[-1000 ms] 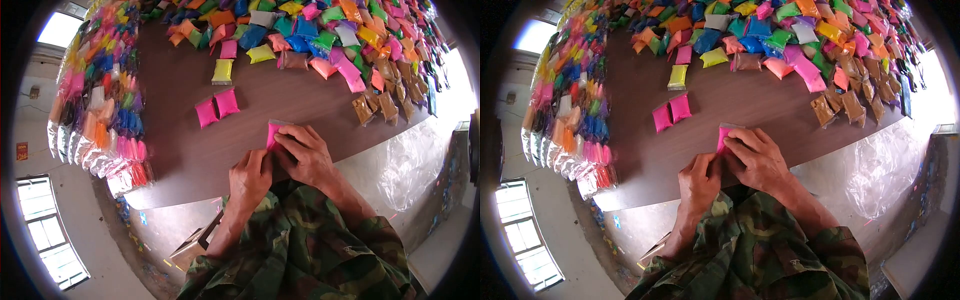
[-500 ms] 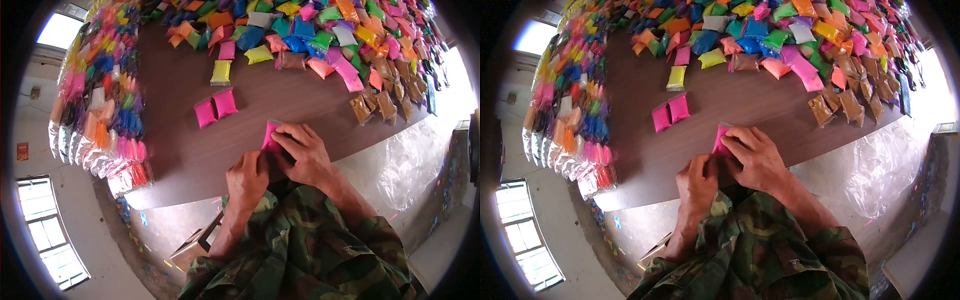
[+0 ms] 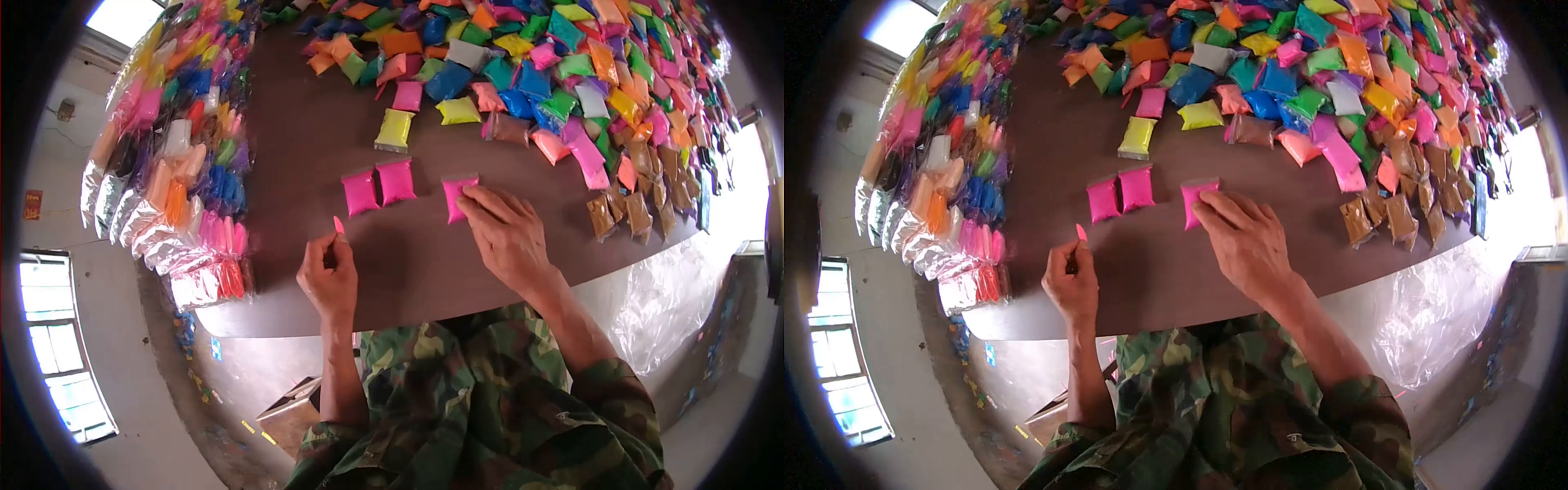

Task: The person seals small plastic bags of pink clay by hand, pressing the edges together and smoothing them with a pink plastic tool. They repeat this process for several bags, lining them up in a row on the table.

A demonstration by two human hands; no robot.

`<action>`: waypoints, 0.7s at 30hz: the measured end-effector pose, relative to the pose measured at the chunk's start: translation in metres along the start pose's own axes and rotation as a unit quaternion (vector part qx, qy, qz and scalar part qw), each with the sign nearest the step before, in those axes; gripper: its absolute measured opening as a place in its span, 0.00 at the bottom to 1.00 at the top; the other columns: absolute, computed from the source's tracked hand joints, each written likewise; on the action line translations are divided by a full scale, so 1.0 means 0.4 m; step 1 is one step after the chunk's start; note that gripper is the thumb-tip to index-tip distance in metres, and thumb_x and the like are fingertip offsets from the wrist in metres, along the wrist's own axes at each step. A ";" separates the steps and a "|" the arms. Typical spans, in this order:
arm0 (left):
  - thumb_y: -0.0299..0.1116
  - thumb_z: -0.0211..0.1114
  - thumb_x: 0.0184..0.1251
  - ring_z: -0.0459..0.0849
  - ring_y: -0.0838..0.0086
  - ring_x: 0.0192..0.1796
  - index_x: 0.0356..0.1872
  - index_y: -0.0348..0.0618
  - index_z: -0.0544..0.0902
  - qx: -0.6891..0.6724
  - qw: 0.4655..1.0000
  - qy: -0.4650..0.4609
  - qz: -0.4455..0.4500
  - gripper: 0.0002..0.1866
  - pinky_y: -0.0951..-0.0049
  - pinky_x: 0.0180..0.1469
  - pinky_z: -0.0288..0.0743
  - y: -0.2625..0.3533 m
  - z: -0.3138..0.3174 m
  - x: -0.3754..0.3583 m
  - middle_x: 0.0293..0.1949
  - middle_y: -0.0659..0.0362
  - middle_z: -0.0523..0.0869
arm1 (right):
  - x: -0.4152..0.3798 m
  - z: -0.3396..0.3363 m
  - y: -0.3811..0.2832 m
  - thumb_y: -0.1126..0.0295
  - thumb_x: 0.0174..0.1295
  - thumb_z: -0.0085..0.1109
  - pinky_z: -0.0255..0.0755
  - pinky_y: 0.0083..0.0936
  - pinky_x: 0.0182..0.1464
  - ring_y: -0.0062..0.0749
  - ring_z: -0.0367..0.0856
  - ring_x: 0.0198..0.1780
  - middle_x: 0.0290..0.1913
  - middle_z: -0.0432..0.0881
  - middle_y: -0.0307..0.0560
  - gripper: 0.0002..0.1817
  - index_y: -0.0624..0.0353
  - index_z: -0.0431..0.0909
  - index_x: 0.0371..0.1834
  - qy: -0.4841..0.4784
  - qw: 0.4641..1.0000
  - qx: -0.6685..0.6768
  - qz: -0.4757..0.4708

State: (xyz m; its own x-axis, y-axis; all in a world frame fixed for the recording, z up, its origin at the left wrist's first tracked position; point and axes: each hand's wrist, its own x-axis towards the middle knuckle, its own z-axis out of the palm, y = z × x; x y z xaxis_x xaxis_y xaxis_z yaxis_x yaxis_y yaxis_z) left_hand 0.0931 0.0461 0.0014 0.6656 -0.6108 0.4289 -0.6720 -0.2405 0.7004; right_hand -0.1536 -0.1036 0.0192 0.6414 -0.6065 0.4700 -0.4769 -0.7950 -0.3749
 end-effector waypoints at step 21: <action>0.33 0.69 0.78 0.77 0.87 0.29 0.44 0.38 0.89 -0.254 0.938 0.022 -0.234 0.08 0.80 0.29 0.69 -0.056 0.117 0.342 0.30 0.64 0.86 | 0.174 0.035 0.020 0.78 0.62 0.66 0.79 0.45 0.60 0.48 0.87 0.57 0.62 0.86 0.48 0.20 0.58 0.86 0.59 0.006 1.000 0.010 -0.025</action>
State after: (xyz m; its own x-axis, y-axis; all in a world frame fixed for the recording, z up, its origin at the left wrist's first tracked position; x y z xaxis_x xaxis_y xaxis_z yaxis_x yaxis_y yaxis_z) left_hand 0.1840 -0.0674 0.0178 0.8698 -0.4929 0.0213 -0.0680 -0.0769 0.9947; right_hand -0.1044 -0.1518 0.0377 0.6565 -0.5660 0.4987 -0.4324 -0.8240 -0.3660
